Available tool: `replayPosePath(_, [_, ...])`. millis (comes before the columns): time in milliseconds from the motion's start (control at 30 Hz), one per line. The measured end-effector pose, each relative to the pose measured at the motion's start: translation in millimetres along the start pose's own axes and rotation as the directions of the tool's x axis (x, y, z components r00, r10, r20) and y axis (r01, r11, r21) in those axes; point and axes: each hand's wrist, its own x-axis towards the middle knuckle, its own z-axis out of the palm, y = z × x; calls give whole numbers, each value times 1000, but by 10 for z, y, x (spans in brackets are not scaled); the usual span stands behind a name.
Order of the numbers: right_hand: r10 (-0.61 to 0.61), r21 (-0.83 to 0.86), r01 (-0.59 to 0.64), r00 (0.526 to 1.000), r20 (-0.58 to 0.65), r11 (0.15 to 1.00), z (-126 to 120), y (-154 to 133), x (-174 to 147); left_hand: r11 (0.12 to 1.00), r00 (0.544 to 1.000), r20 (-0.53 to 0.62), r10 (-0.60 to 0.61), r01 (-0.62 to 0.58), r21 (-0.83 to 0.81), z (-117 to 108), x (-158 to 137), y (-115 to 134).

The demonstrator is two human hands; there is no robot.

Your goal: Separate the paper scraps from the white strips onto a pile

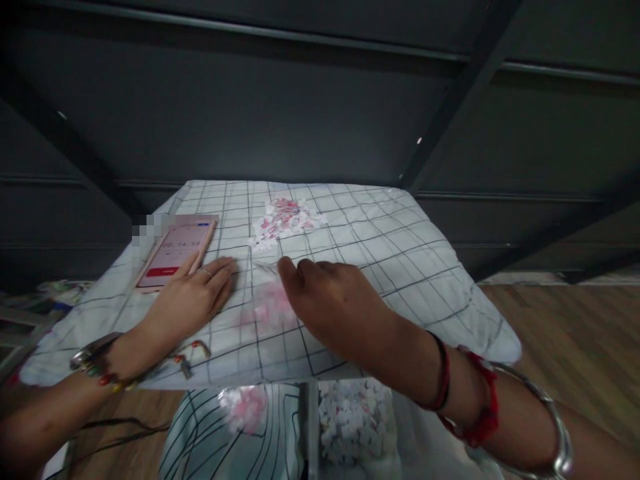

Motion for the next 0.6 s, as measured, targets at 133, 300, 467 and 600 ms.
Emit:
replayPosePath(133, [194, -136, -173, 968, 157, 975, -16, 57, 60, 1000, 1000, -28, -2, 2, 10, -39, -97, -9])
replayPosePath(300, [219, -147, -192, 955, 199, 970, 3, -35, 53, 1000, 999, -29, -23, 23, -2, -44, -182, -49])
replayPosePath(467, [150, -67, -141, 972, 178, 988, -95, -275, 120, 996, 1000, 8, -28, 28, -84, -56, -218, -99])
replayPosePath(600, [87, -2, -88, 977, 194, 996, -182, -444, 203, 998, 1000, 27, 6, -5, -63, -74, -252, -117])
